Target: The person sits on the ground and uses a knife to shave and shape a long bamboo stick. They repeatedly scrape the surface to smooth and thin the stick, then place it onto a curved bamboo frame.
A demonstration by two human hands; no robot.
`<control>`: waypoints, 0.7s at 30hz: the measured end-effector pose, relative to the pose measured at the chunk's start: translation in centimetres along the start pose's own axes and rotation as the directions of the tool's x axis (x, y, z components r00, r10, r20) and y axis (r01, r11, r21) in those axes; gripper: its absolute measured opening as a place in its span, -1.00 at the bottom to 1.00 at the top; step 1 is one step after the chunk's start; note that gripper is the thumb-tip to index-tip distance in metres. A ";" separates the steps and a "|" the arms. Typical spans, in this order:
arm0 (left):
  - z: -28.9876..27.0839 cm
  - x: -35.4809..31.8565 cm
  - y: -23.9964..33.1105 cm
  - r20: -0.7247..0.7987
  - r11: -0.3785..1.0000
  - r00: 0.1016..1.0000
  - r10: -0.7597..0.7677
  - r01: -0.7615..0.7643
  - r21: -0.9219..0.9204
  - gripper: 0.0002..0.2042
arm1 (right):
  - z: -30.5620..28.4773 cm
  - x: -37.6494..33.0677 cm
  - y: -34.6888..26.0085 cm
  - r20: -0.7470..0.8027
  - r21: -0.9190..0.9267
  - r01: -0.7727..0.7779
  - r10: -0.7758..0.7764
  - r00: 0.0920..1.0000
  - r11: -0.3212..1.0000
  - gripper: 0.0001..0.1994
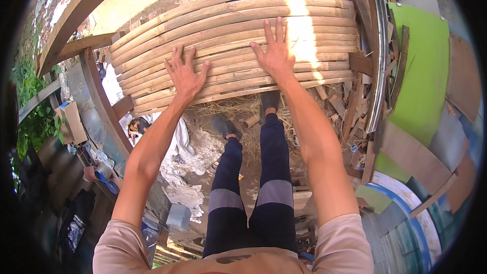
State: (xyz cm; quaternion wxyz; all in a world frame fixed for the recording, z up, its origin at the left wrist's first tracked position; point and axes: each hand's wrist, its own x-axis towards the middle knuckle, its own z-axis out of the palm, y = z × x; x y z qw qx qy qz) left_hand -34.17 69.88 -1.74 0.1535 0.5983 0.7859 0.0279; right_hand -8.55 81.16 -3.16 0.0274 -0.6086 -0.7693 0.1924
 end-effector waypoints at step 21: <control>3.2 9.3 10.6 -0.083 0.953 0.950 0.300 -0.295 0.067 -0.22 | -2.7 1.2 1.3 0.096 0.272 -0.157 0.136 0.986 0.949 -0.28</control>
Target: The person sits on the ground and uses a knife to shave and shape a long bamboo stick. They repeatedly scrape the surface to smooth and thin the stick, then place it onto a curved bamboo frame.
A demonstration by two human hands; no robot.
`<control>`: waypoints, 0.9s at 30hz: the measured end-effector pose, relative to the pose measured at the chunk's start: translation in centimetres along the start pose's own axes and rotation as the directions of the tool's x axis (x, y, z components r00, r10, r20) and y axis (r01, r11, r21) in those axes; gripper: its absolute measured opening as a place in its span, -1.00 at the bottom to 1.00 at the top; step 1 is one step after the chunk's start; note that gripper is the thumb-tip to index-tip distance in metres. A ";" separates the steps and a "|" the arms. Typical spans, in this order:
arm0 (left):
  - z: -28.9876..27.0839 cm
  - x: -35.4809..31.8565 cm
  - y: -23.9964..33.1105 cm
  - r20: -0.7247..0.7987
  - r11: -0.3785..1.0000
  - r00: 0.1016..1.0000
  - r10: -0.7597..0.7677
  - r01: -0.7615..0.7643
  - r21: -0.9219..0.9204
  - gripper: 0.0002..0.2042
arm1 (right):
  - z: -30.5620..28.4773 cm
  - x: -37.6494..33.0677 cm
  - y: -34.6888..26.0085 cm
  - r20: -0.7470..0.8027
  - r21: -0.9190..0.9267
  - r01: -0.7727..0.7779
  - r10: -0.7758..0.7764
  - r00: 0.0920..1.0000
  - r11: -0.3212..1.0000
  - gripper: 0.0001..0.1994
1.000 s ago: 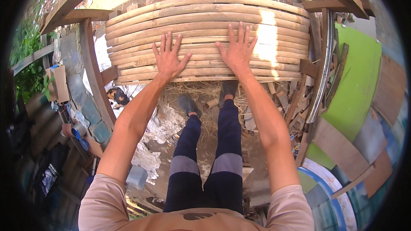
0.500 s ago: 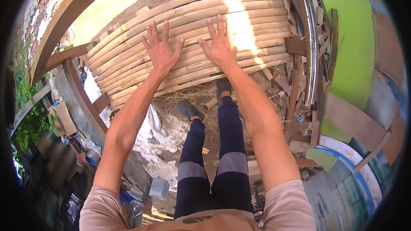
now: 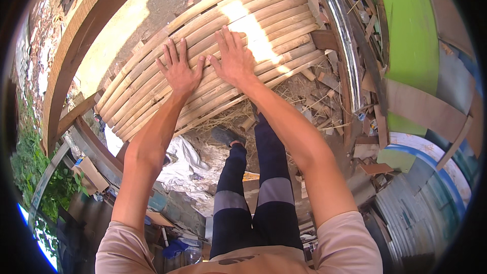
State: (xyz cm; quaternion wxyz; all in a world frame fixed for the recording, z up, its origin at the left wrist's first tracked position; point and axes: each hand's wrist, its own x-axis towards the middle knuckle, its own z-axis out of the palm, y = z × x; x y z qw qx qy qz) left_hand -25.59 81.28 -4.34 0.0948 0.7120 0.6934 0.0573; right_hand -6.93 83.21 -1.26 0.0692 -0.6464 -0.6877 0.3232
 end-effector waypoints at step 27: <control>0.4 9.7 5.5 -0.013 0.992 0.992 0.126 -0.126 -0.001 -0.32 | -2.1 4.1 2.5 -0.127 -0.346 -0.040 -0.004 0.992 0.937 -0.32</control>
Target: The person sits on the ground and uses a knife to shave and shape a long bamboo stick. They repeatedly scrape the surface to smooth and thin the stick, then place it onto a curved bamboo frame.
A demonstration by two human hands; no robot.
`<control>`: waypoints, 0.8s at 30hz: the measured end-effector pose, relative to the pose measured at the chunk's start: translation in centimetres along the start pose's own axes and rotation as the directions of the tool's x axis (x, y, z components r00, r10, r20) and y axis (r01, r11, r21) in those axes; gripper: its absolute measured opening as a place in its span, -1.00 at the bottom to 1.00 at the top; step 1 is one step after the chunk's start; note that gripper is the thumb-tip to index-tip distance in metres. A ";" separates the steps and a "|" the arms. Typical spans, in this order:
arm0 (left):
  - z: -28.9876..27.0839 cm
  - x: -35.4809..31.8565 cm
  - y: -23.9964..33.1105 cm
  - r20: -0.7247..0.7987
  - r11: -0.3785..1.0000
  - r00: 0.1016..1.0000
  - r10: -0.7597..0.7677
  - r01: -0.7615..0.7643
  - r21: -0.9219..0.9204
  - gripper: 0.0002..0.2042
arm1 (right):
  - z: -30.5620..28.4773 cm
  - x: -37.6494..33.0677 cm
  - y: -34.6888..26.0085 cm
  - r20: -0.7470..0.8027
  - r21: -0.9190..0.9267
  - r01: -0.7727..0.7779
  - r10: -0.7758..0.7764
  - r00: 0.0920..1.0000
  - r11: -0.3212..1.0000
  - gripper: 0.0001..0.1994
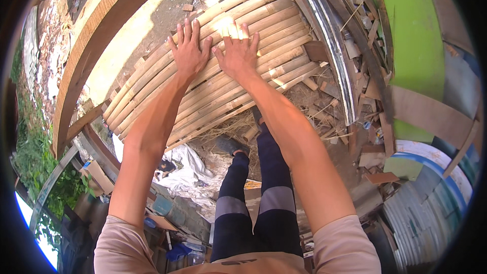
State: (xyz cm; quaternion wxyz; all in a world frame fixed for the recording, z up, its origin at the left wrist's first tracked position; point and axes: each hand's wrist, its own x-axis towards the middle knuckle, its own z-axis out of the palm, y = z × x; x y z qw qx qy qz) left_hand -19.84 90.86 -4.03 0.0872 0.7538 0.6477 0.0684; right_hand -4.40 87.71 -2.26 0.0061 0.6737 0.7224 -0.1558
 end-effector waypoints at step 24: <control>0.4 0.0 0.1 -0.052 1.000 0.999 -0.002 0.003 0.021 -0.34 | -5.0 14.1 14.2 -0.297 0.017 0.075 -0.066 0.953 0.997 -0.79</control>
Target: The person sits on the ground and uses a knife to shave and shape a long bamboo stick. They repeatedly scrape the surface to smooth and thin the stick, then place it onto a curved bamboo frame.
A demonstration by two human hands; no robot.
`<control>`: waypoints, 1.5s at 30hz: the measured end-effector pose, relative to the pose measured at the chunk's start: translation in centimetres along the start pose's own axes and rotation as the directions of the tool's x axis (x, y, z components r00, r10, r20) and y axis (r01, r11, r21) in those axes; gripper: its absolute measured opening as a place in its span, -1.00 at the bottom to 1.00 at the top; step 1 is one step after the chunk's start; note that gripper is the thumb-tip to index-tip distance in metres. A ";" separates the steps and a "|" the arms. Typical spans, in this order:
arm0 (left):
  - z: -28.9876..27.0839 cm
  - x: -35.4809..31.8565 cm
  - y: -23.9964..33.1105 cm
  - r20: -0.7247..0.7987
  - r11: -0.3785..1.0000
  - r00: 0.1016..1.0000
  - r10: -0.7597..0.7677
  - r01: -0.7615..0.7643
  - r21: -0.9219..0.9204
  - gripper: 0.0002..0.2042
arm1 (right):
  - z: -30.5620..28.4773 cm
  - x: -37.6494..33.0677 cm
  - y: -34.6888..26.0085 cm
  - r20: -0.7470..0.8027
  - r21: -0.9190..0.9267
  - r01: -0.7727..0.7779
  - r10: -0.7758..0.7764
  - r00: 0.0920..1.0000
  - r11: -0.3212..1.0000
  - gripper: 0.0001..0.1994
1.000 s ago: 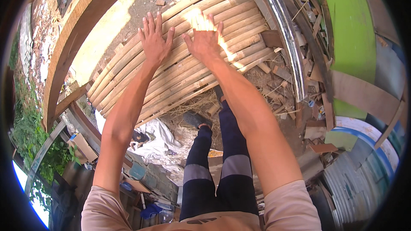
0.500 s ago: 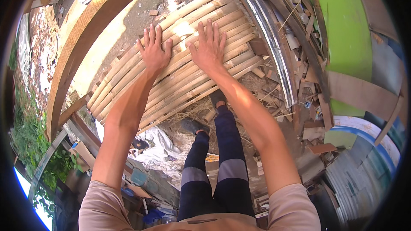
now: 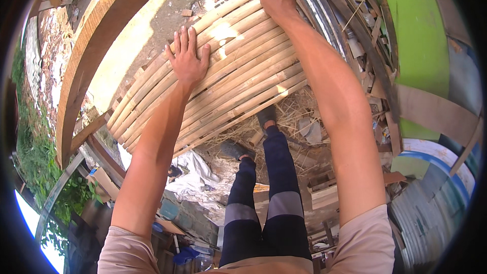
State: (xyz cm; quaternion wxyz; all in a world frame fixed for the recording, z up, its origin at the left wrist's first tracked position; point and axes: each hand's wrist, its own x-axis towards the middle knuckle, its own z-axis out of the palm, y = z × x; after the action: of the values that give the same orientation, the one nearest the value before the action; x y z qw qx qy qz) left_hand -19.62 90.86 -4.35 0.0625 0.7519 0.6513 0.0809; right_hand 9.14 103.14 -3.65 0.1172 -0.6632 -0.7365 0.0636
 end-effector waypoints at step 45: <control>0.2 -0.3 0.1 -0.119 1.000 0.993 -0.016 0.015 -0.012 -0.35 | -0.5 -17.2 -9.4 0.010 0.239 0.235 -0.245 0.970 0.942 -0.93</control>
State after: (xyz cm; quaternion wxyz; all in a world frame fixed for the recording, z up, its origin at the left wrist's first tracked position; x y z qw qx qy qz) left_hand -19.52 90.59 -4.49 0.0282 0.7404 0.6591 0.1287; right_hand 1.78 85.02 -2.36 0.1875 -0.5486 -0.8011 0.1488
